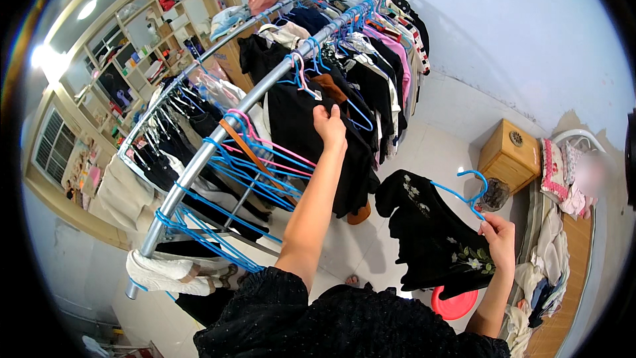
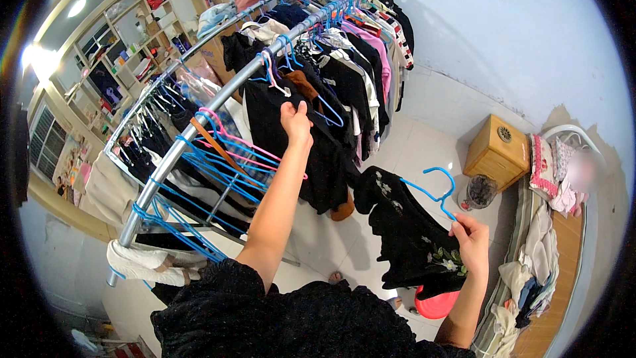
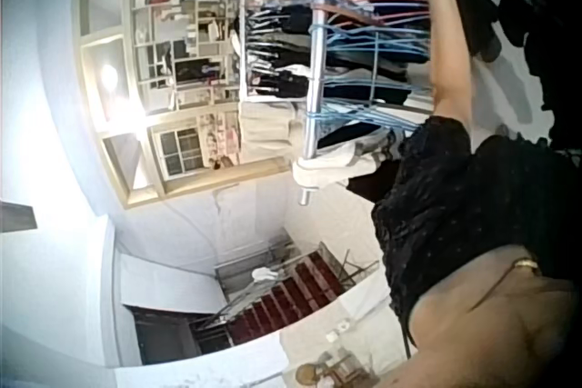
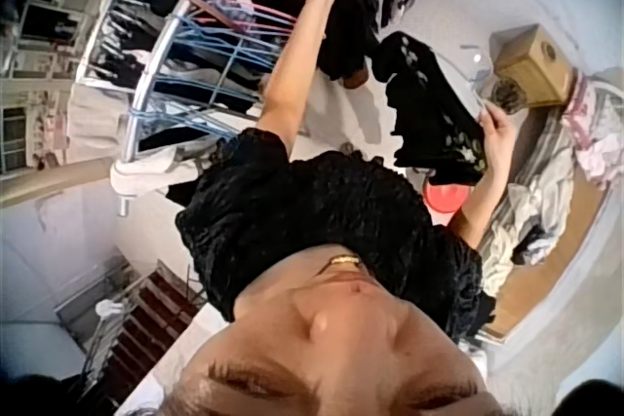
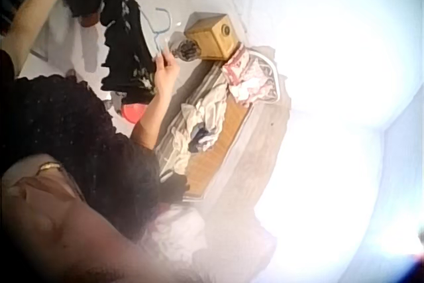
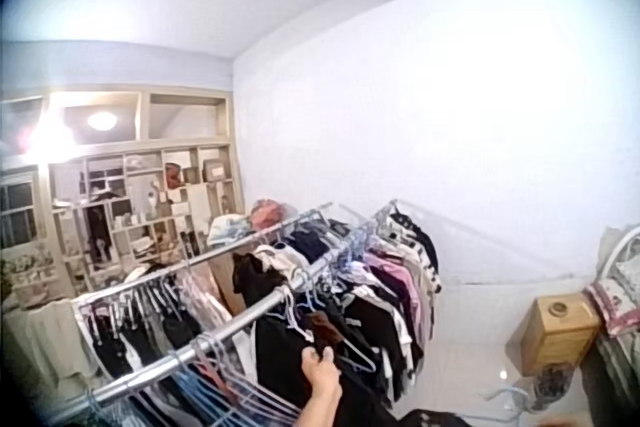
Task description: The person takes clothes from a metal rack and places them on a bed. They then pick up items from the bed, place them on hangers, and hang them back on the rack. The person also folds some clothes on the bed while sitting.
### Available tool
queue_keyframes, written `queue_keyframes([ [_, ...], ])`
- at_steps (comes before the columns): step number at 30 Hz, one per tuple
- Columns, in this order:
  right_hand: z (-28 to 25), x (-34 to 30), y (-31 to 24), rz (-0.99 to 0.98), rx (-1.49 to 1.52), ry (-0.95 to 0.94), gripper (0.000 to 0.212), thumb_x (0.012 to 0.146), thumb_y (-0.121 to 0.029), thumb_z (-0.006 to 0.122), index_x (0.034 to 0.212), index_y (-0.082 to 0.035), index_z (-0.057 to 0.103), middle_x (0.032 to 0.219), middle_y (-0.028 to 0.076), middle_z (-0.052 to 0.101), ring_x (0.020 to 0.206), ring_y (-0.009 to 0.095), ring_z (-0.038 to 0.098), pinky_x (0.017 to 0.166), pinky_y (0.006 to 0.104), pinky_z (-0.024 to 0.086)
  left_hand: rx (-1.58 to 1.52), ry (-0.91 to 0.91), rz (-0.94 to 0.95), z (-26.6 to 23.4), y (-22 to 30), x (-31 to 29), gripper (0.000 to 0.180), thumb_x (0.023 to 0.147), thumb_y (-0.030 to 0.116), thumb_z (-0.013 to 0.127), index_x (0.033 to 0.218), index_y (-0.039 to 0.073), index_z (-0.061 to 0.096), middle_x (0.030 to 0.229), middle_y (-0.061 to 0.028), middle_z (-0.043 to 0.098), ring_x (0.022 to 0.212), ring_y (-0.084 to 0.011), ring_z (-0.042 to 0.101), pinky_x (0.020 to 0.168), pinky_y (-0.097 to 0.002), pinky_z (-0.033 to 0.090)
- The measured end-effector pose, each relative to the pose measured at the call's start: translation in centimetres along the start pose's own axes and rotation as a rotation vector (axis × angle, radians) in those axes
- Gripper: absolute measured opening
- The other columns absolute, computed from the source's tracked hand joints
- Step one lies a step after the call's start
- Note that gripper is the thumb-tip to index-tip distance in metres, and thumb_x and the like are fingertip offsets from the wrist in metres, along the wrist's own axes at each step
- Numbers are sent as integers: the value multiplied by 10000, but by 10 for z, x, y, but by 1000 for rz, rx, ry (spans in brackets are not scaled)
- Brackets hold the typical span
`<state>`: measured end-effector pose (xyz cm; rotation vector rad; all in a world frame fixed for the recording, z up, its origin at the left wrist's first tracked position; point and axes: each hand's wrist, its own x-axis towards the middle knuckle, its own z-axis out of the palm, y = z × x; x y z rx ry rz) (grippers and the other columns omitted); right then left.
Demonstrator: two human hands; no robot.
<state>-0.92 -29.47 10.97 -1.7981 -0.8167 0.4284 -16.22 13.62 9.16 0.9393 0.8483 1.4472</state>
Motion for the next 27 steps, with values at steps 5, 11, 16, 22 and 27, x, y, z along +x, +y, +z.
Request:
queue_keyframes([
  [5,-14,-10,0,52,-14,-34,181,861,1,596,1014,71,664,708,27,612,649,81,542,590,226,408,8,12,24,-4,10,-2,228,917,79,616,1084,18,472,887,-42,571,613,-113,517,403,-237,407],
  [11,-22,-16,7,51,-44,-106,182,855,5,603,1013,70,665,698,26,611,644,87,560,602,234,435,6,54,45,-16,-3,34,235,895,92,654,1036,40,475,764,-48,562,522,-119,507,414,-251,455],
  [16,-14,-16,16,60,-37,-203,185,854,4,606,1017,66,668,691,24,614,635,77,558,599,236,442,-28,2,-174,-38,-11,35,381,895,216,676,1155,18,481,924,-89,571,724,-182,610,609,-324,556],
  [22,5,-18,10,131,-15,-538,199,855,3,607,1038,47,672,714,19,620,658,69,563,604,228,448,301,-126,288,-87,21,-120,405,930,103,612,1301,-6,493,1089,-69,615,984,-118,577,876,-249,462],
  [27,24,-24,16,145,28,-916,206,866,-7,599,1054,27,676,730,13,626,678,69,570,621,226,460,811,212,848,-172,78,-271,201,899,43,571,1089,-18,594,1053,-128,629,1015,-229,587,921,-338,435],
])
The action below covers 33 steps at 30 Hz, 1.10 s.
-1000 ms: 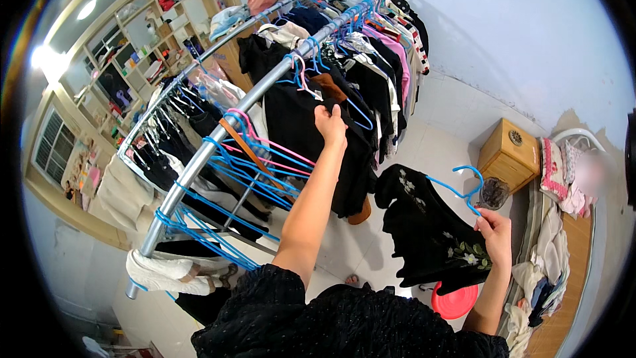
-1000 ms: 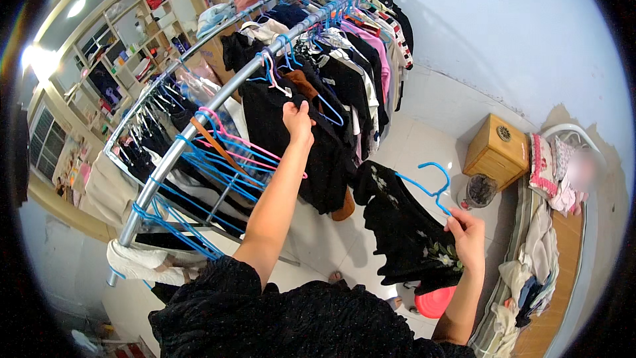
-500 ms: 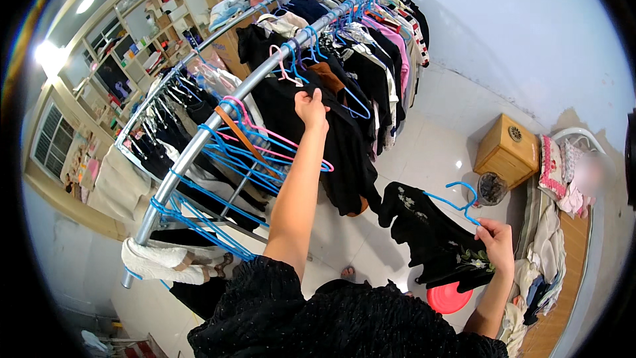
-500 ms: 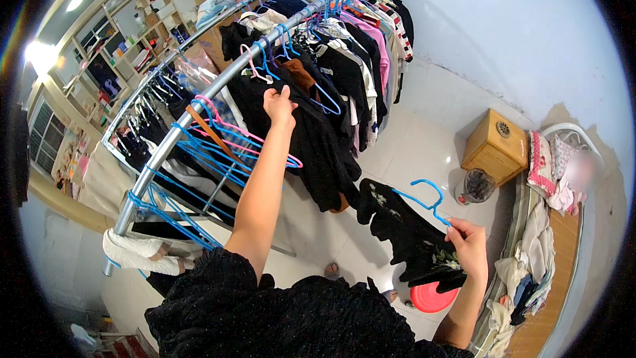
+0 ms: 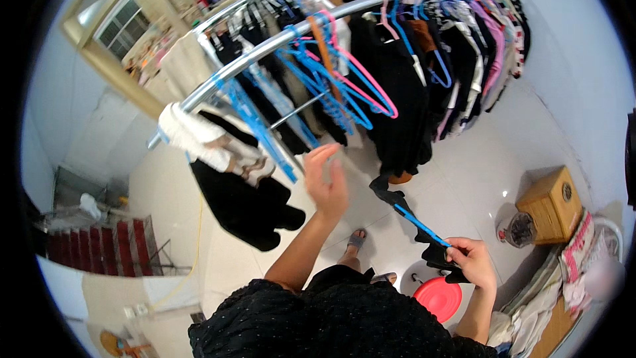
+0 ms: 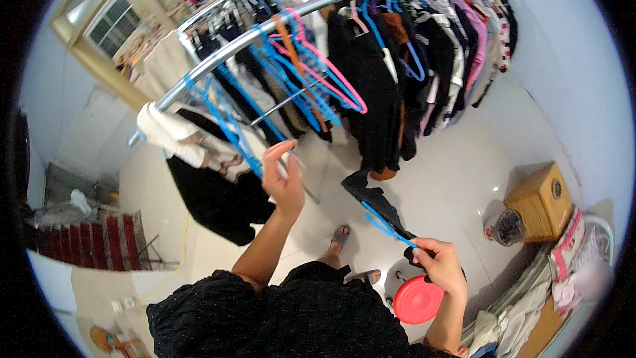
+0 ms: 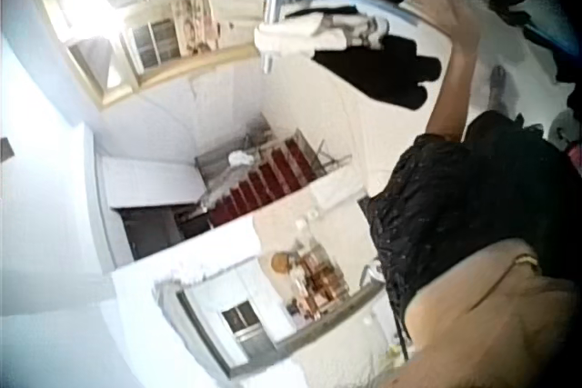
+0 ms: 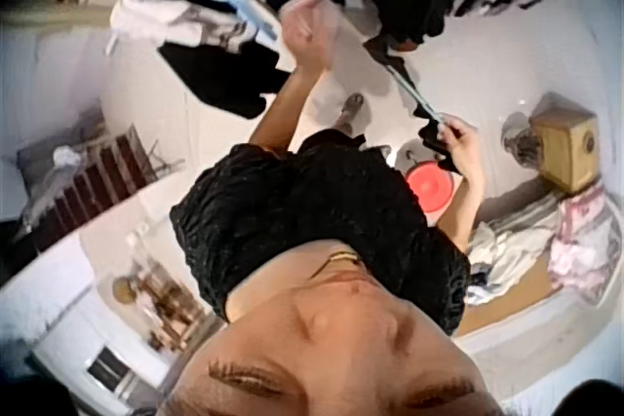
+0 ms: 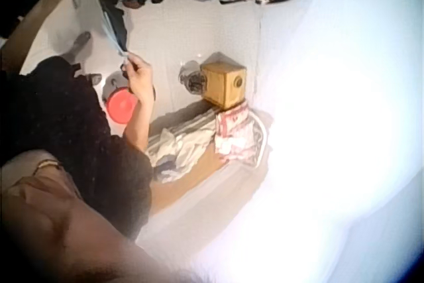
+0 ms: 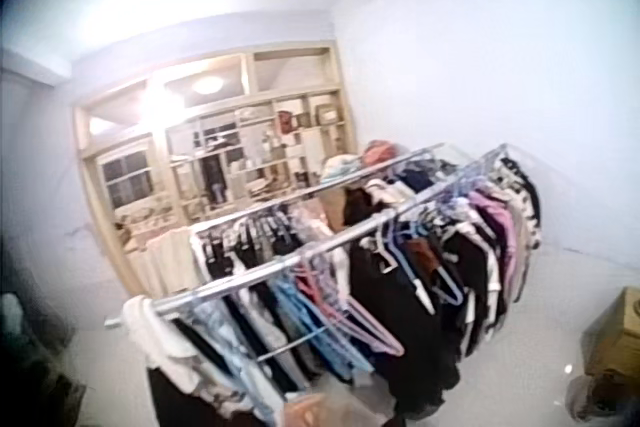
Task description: The person takes clothes from a metal rack and places them on a bed. They then pick up items from the bed, place them on hangers, and hang them back on the rack. The person also folds some clothes on the bed while sitting.
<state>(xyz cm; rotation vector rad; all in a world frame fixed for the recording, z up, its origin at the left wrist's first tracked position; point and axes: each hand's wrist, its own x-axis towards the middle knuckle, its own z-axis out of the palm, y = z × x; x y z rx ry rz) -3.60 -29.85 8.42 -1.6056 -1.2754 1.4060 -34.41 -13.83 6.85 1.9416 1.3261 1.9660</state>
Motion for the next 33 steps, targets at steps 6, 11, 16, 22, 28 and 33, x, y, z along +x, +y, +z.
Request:
queue_keyframes([
  [6,48,21,-31,-3,-54,-400,235,886,-31,581,1104,14,658,779,19,637,675,74,574,634,232,484,59,13,-505,-111,-47,-32,453,986,260,412,1346,-11,463,1315,-157,510,1251,-258,439,1062,-368,305],
  [11,111,41,-63,10,119,-588,316,913,-35,521,1219,-9,599,826,15,620,649,60,537,630,214,484,-259,-446,-826,-129,-58,-11,722,1020,534,189,1370,-40,453,1386,-163,498,1337,-237,400,1130,-352,234],
  [16,169,78,-136,-178,156,-601,337,926,-39,490,1251,12,563,889,33,628,658,75,570,629,221,496,-241,-28,-748,-158,-78,4,568,1043,379,259,1360,-46,461,1377,-154,506,1319,-234,419,1114,-324,260],
  [22,249,129,-240,-275,293,-582,329,902,-1,501,1224,32,562,902,79,619,627,99,556,627,261,535,-171,311,-649,-206,-103,11,564,1039,363,276,1430,-36,347,1452,-174,396,1330,-258,384,1106,-341,273],
  [28,337,173,-288,-258,331,-573,353,880,26,485,1223,90,542,939,127,609,674,119,546,667,290,548,-77,471,-502,-206,-74,16,419,1021,234,347,1314,-51,441,1347,-167,480,1271,-256,441,1087,-379,308],
  [33,378,230,-237,-353,84,-552,343,954,-35,450,1276,76,490,961,137,617,736,149,607,693,284,543,-173,417,-171,-186,-47,27,330,959,144,398,1209,-55,479,1286,-220,483,1204,-306,482,1048,-406,347],
])
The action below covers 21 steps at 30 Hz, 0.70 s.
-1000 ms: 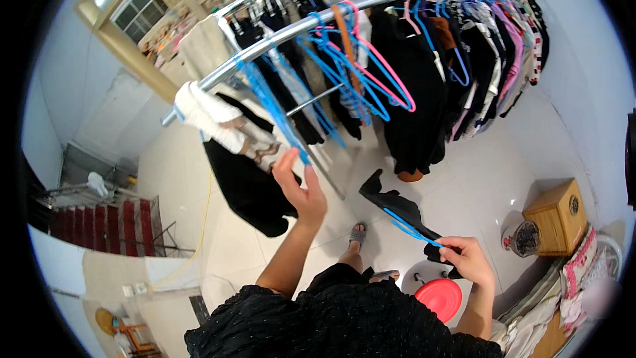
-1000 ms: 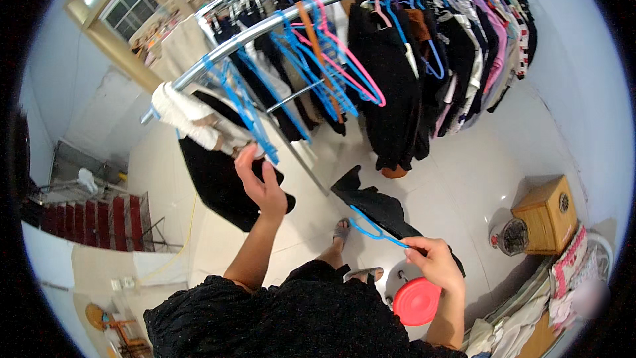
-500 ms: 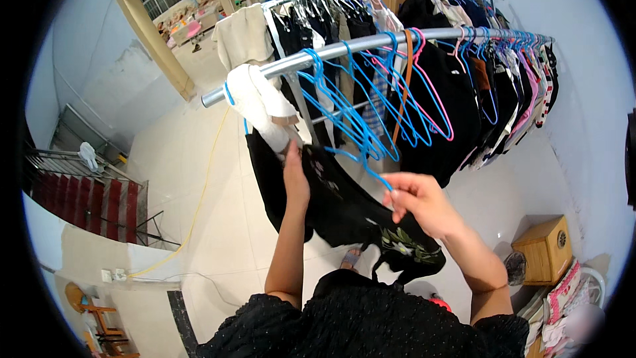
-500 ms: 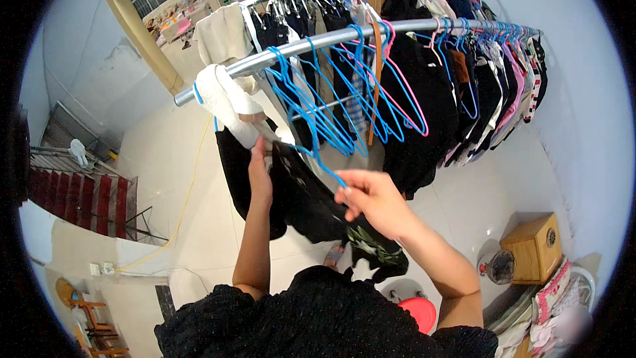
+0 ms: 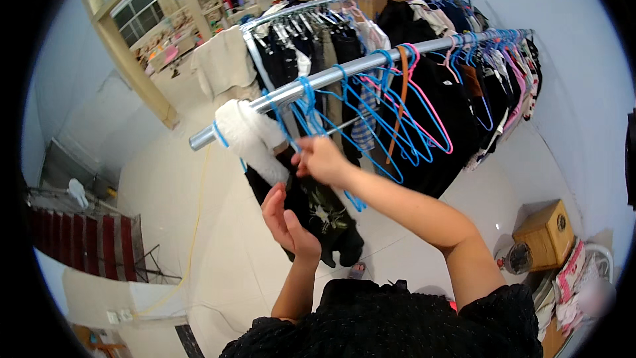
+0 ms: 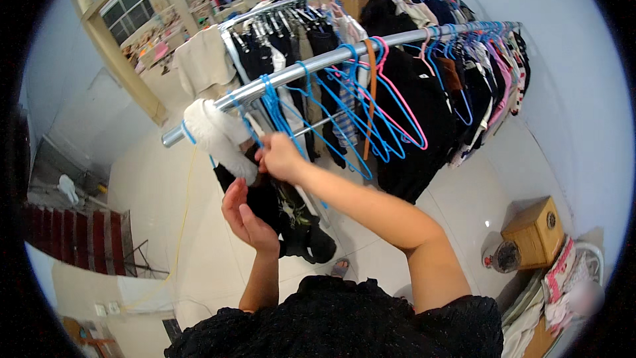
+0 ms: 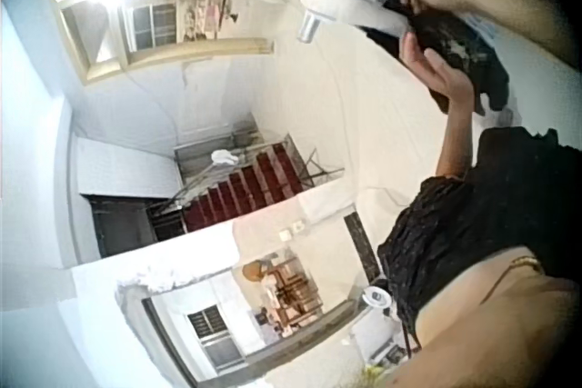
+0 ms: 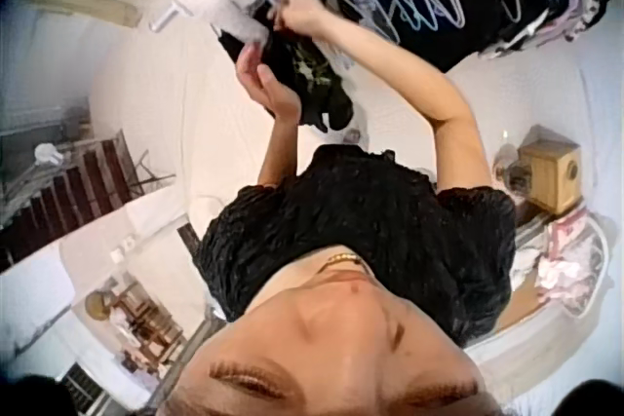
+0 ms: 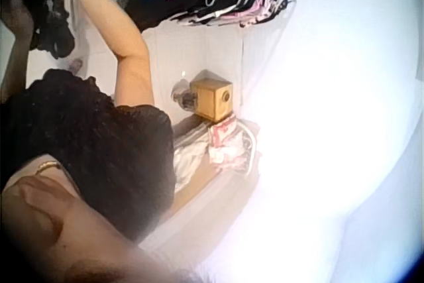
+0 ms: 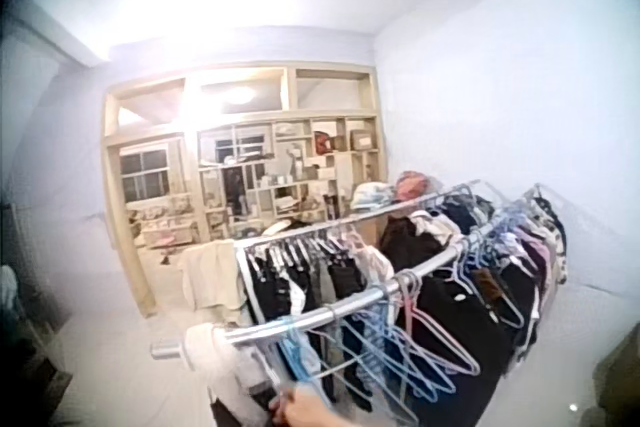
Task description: The person takes clothes from a metal rack and places them on a bed. They then pick up items from the bed, place them on hangers, and hang them back on the rack. The person also folds some clothes on the bed while sitting.
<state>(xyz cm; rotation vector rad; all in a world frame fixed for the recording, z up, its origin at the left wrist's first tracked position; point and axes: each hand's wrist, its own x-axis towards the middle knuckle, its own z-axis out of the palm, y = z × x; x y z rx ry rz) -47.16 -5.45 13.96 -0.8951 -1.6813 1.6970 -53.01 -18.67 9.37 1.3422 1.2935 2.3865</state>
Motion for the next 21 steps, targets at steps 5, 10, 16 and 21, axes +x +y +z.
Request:
queue_keyframes([
  [5,-28,-38,24,-541,-370,267,244,858,15,549,1074,-18,658,968,103,657,854,197,634,765,304,509,-99,-106,190,19,8,-2,236,923,67,384,1097,-49,495,1099,-227,560,974,-263,561,869,-362,460],
  [10,-171,-54,32,-633,-936,1233,359,780,-17,616,1138,-30,591,1130,145,605,1075,334,535,932,404,425,-250,-363,-8,63,12,-26,179,915,29,418,1009,-56,544,1001,-208,599,840,-210,594,775,-298,495],
  [16,-267,-68,97,-98,-671,913,188,849,-169,647,965,-23,628,829,220,650,806,395,644,692,439,500,-404,-626,-191,119,2,-60,168,915,-40,452,1044,-52,559,1063,-173,588,891,-192,594,813,-299,486],
  [21,-239,-92,54,-174,-440,984,171,870,-151,625,939,2,657,724,158,658,684,270,666,637,358,499,-455,-695,-302,136,-10,-79,159,906,-41,467,1029,-43,567,1038,-153,597,878,-184,587,803,-296,484],
])
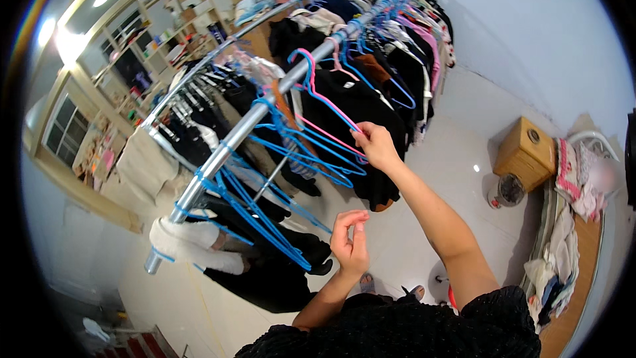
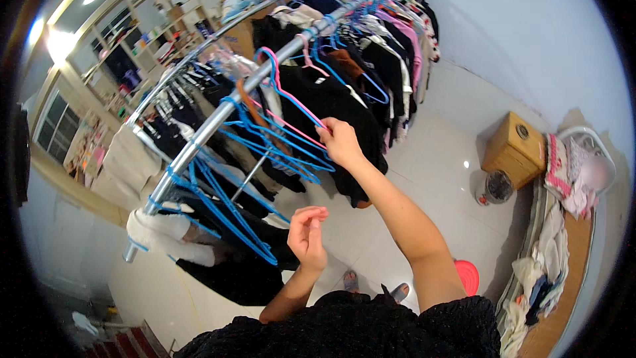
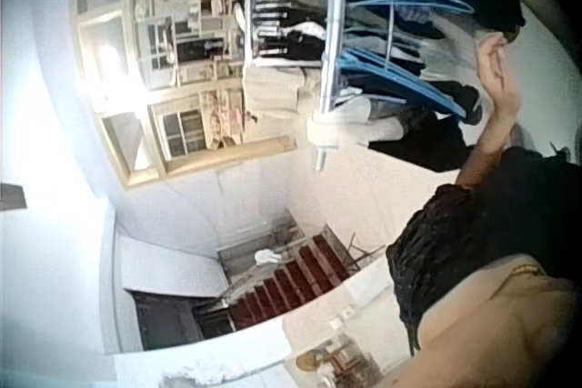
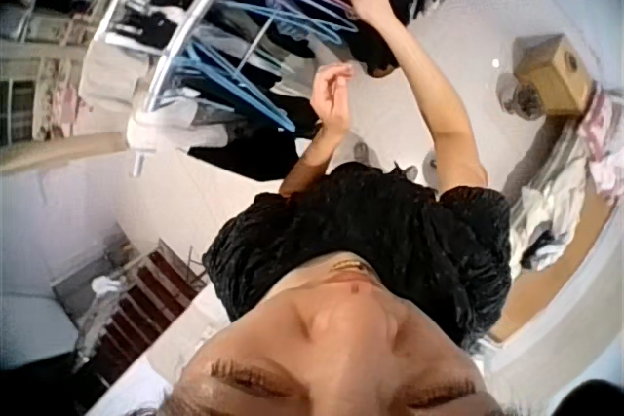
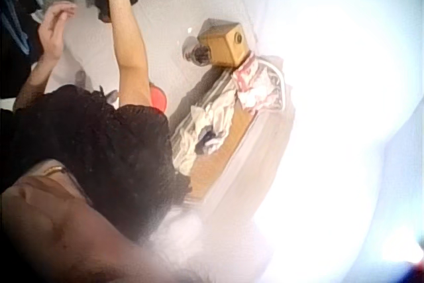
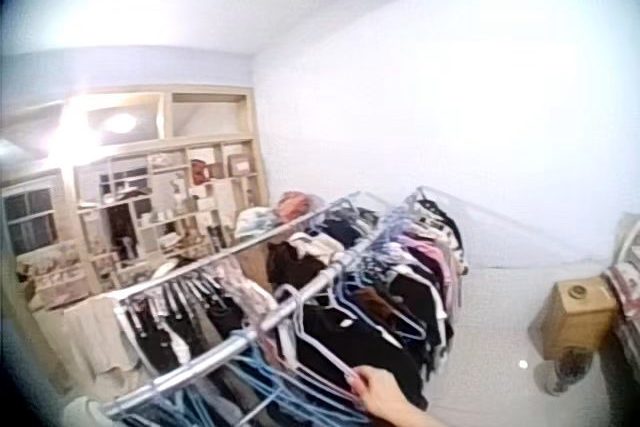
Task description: The person takes clothes from a metal rack and places them on a bed. They then pick up items from the bed, place them on hangers, and hang them back on the rack. The person also folds some clothes on the bed while sitting.
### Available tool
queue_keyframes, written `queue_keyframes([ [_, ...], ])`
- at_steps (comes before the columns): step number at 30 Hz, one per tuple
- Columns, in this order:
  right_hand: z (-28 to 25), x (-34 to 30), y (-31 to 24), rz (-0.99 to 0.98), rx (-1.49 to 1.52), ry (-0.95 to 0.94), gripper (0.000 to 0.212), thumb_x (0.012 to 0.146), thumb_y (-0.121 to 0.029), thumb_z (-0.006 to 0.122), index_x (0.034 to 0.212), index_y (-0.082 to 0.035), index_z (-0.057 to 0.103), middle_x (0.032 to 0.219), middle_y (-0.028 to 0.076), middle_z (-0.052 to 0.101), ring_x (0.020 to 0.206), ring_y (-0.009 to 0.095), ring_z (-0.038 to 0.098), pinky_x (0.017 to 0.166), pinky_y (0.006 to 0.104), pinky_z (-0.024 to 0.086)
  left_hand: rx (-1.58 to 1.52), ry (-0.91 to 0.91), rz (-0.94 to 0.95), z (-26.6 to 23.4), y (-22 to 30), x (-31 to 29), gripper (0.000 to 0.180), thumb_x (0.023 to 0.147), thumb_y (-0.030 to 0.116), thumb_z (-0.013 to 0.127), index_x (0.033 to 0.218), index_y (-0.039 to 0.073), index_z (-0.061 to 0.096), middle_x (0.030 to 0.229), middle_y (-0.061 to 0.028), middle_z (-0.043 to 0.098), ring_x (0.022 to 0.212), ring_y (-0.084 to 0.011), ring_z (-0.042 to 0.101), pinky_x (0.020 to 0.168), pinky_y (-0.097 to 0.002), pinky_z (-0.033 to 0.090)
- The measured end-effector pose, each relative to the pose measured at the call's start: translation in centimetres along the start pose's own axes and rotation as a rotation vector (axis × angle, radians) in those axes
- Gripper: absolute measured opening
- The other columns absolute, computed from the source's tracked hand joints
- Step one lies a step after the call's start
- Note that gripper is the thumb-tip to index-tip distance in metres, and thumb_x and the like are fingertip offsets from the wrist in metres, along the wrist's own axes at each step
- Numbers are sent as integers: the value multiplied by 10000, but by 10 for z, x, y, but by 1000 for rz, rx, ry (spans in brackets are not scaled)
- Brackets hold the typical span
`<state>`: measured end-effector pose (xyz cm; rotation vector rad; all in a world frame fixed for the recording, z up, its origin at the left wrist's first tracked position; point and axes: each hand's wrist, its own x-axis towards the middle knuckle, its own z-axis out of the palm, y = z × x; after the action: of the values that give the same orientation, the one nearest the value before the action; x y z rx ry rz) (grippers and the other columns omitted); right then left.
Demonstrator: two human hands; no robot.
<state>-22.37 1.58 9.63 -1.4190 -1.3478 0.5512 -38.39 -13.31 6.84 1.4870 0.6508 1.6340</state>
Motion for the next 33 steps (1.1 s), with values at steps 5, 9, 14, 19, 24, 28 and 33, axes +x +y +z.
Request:
queue_keyframes([
  [5,-64,-31,-7,72,-5,-1,170,867,-164,630,877,5,641,687,118,651,602,194,612,604,318,477,-54,-135,-69,32,-20,-9,163,926,-13,459,1056,-36,555,1053,-145,587,877,-173,586,796,-287,482],
  [9,-131,-116,34,249,21,14,167,863,-160,643,850,5,637,629,63,592,567,118,533,549,311,448,-50,-229,-145,52,-20,-26,165,942,17,460,1070,-24,556,1067,-122,588,868,-154,592,788,-271,472],
  [14,-236,-303,67,518,153,80,160,888,-163,636,854,-7,654,628,-19,560,580,56,486,514,248,398,-16,-398,-230,93,-23,-67,144,920,26,498,1027,-13,586,980,-83,601,830,-147,601,752,-263,476],
  [19,-315,-511,40,765,150,305,189,912,-182,627,831,-15,657,614,-29,534,566,47,447,489,245,358,79,-759,-284,161,-22,-152,206,918,42,527,1114,-8,568,1058,-95,616,911,-156,598,821,-276,475],
  [24,-363,-701,-14,852,315,638,184,916,-198,642,836,-36,680,619,-71,490,536,35,406,470,226,317,294,-1194,144,263,11,-265,529,816,79,630,1316,16,472,1293,-189,514,1202,-332,480,1004,-425,391],
  [28,-390,-826,-71,883,515,752,196,926,-192,633,1021,-36,704,600,-79,458,520,24,379,451,219,290,241,-1410,426,340,51,-365,635,795,111,660,1375,35,411,1372,-201,456,1296,-377,392,1082,-476,292],
  [33,-408,-947,-90,795,704,878,225,930,-201,627,1044,-16,687,590,-88,414,480,17,307,426,212,222,118,-1817,303,404,53,-452,309,802,104,670,1093,42,586,1133,-168,602,1134,-326,531,928,-453,414],
])
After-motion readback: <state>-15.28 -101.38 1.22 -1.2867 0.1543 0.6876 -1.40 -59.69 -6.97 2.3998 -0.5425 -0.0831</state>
